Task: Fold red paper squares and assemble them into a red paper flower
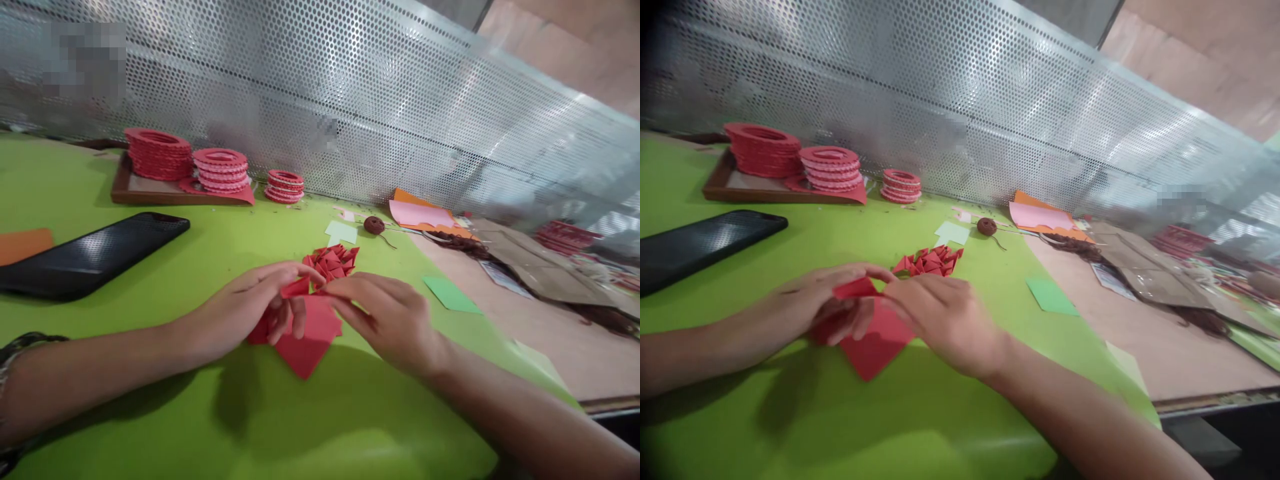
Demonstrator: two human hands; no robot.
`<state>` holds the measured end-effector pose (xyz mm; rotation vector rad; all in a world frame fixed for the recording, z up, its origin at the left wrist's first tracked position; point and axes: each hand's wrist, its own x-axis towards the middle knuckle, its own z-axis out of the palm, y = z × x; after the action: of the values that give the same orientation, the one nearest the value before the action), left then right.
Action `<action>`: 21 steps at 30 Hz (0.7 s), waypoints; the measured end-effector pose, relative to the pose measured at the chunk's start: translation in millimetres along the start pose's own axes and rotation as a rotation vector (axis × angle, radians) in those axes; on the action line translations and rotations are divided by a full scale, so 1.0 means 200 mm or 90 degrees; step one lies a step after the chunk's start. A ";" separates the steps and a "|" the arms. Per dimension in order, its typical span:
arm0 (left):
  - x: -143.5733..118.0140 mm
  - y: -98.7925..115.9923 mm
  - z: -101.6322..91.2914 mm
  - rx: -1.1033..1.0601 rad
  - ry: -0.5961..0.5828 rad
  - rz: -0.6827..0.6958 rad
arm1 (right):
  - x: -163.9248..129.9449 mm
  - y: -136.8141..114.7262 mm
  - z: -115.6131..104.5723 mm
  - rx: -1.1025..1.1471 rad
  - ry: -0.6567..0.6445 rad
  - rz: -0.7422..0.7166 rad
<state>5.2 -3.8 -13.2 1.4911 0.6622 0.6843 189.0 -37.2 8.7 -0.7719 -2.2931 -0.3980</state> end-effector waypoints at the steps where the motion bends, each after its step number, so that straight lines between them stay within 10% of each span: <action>1: 0.00 0.00 -0.01 0.038 -0.009 0.026 | 0.01 -0.01 0.00 0.040 0.002 0.072; 8: -0.03 0.02 0.04 0.372 0.049 0.091 | 0.04 -0.02 0.03 0.407 -0.125 0.346; 21: -0.05 0.07 0.06 0.229 0.074 0.045 | 0.03 0.05 0.05 0.946 -0.094 0.555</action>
<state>8.3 -18.9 1.2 1.8229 0.8576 0.7365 187.0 -22.2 6.9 -0.8008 -1.4564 1.5710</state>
